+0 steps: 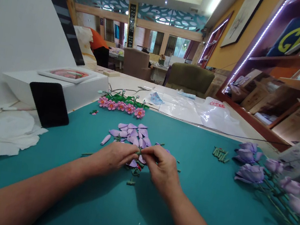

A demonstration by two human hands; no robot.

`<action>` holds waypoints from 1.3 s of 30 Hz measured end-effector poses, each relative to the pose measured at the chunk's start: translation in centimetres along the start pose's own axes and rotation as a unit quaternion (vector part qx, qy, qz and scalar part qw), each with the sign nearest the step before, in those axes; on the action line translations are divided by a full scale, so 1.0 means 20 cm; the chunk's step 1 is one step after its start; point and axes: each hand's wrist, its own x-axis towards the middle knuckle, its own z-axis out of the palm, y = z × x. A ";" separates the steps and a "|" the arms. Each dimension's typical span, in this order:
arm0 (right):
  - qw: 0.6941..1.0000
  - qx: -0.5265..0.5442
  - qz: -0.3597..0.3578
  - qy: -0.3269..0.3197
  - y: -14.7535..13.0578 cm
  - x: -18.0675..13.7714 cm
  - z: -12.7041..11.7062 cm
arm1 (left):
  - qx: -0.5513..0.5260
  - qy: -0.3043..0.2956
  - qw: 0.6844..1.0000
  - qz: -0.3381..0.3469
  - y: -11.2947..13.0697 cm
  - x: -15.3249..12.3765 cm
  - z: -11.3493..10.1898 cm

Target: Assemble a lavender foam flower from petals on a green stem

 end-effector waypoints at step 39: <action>0.983 -0.121 0.139 -0.004 0.12 0.11 -0.24 | -0.084 -0.014 0.996 -0.039 -0.04 0.01 -0.04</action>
